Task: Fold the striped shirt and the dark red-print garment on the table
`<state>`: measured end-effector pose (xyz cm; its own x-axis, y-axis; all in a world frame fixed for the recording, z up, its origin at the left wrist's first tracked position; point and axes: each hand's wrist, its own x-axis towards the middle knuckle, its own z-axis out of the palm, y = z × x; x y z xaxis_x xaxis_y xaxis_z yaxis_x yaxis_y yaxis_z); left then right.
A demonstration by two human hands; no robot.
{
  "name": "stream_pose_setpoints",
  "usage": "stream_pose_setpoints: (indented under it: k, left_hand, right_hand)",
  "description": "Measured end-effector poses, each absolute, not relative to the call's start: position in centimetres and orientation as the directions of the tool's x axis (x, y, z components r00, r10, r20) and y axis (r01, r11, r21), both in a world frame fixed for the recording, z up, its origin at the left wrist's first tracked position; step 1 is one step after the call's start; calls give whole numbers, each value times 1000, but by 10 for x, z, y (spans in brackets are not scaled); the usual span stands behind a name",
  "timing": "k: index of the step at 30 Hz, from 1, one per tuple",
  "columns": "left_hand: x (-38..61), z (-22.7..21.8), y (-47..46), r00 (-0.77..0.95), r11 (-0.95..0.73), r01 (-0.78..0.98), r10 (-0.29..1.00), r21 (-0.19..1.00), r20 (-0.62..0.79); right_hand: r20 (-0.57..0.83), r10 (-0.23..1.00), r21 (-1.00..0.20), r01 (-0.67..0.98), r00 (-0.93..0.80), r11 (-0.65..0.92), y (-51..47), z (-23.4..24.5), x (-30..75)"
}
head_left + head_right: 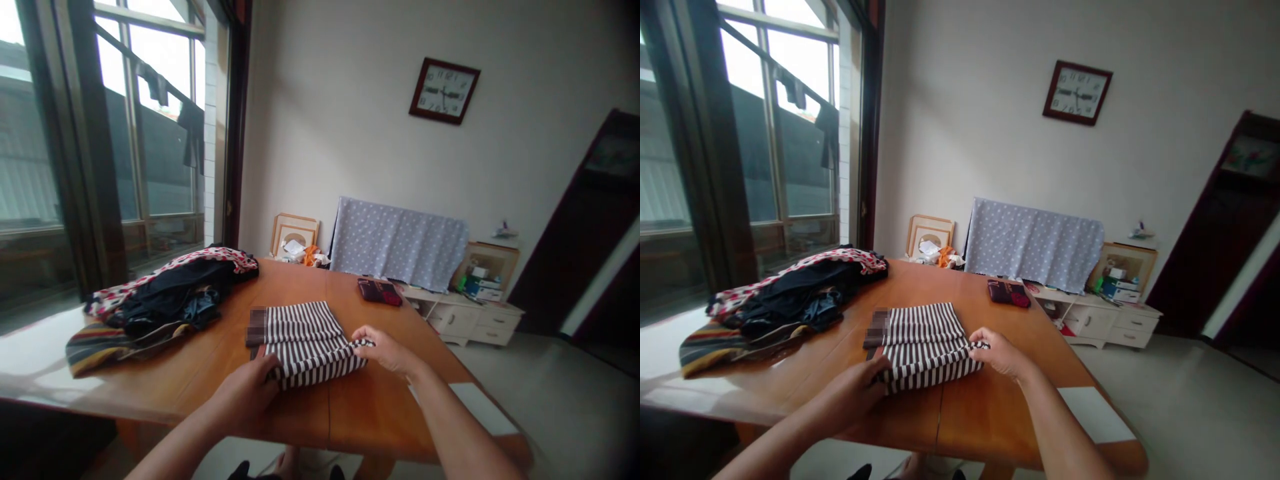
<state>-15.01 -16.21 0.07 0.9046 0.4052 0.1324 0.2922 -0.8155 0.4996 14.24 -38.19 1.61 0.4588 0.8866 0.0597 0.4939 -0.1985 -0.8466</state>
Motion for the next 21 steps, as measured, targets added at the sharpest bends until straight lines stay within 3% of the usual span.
stream_pose_setpoints:
  k: [3, 11, 15, 21]
  left_hand:
    - [-142, 11, -140, 913, -720, 199, 383, 665, 142]
    - [-110, 41, -88, 940, -301, 151, 337, 942, -43]
    - [-90, 46, -57, 923, -95, 104, 379, 990, -61]
    - [-52, 36, -18, 856, -76, 135, 511, 988, -77]
  right_hand:
    - [-31, 901, -872, 429, 432, -236, -375, 21, 151]
    - [22, 881, -959, 258, 473, -114, -328, 15, 180]
    - [36, 832, -992, 123, 554, -38, -292, 11, 200]
    - [78, 728, -996, 89, 682, 24, -226, 1, 224]
